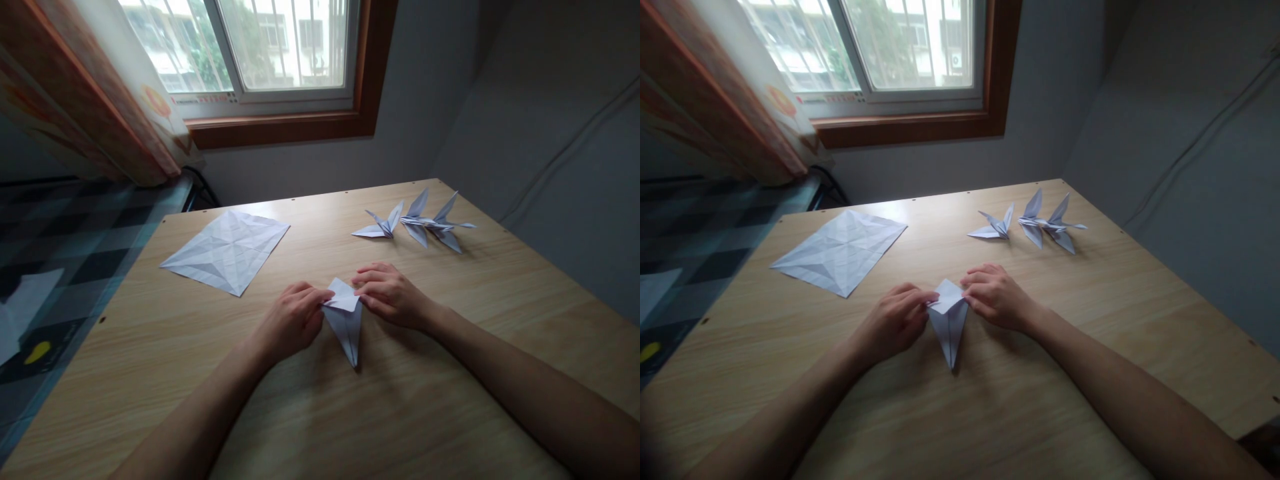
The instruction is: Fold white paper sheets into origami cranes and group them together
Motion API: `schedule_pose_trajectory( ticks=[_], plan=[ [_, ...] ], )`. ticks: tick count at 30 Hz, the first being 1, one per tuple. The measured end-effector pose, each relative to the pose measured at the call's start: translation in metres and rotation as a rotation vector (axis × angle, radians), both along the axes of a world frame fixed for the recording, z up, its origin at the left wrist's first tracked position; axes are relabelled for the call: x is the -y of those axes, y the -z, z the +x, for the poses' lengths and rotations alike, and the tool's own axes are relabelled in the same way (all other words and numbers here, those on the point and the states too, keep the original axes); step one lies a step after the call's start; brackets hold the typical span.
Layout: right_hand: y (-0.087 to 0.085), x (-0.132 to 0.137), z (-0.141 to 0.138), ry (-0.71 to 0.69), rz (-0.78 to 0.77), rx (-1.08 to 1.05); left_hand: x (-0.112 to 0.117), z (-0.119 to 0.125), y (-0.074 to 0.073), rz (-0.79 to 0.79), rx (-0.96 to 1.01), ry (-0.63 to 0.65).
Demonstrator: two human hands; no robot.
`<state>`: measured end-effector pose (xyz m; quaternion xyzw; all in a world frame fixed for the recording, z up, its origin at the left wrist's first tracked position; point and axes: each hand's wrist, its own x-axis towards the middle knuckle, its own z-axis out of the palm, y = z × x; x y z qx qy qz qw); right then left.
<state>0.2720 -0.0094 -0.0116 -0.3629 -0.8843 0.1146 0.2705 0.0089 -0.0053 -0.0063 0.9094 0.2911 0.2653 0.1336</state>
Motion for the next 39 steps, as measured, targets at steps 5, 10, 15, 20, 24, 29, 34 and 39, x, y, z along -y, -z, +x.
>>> schedule_pose_trajectory(
  ticks=[5,10,15,20,24,29,34,39],
  plan=[
    [0.005,-0.001,-0.005,0.046,-0.009,-0.052,-0.001,0.003,-0.004,-0.038,0.037,-0.028],
    [0.003,0.001,-0.010,0.137,-0.052,0.005,-0.001,0.003,0.002,0.047,0.046,-0.112],
    [0.002,0.002,-0.013,0.259,-0.072,0.057,-0.002,0.000,0.007,0.141,0.043,-0.132],
    [0.003,0.003,-0.015,0.332,-0.081,0.048,0.000,0.002,0.004,0.247,-0.124,-0.157],
    [0.000,0.008,-0.019,0.318,-0.086,0.079,0.001,0.002,0.004,0.210,-0.226,-0.192],
    [-0.004,0.015,-0.027,0.305,-0.176,0.096,0.000,0.000,0.005,0.171,-0.253,-0.225],
    [-0.006,0.016,-0.029,0.394,-0.256,0.031,0.000,0.000,0.005,0.143,-0.242,-0.267],
    [-0.007,0.015,-0.029,0.477,-0.271,-0.001,0.000,0.002,0.003,0.104,-0.212,-0.296]
  ],
)
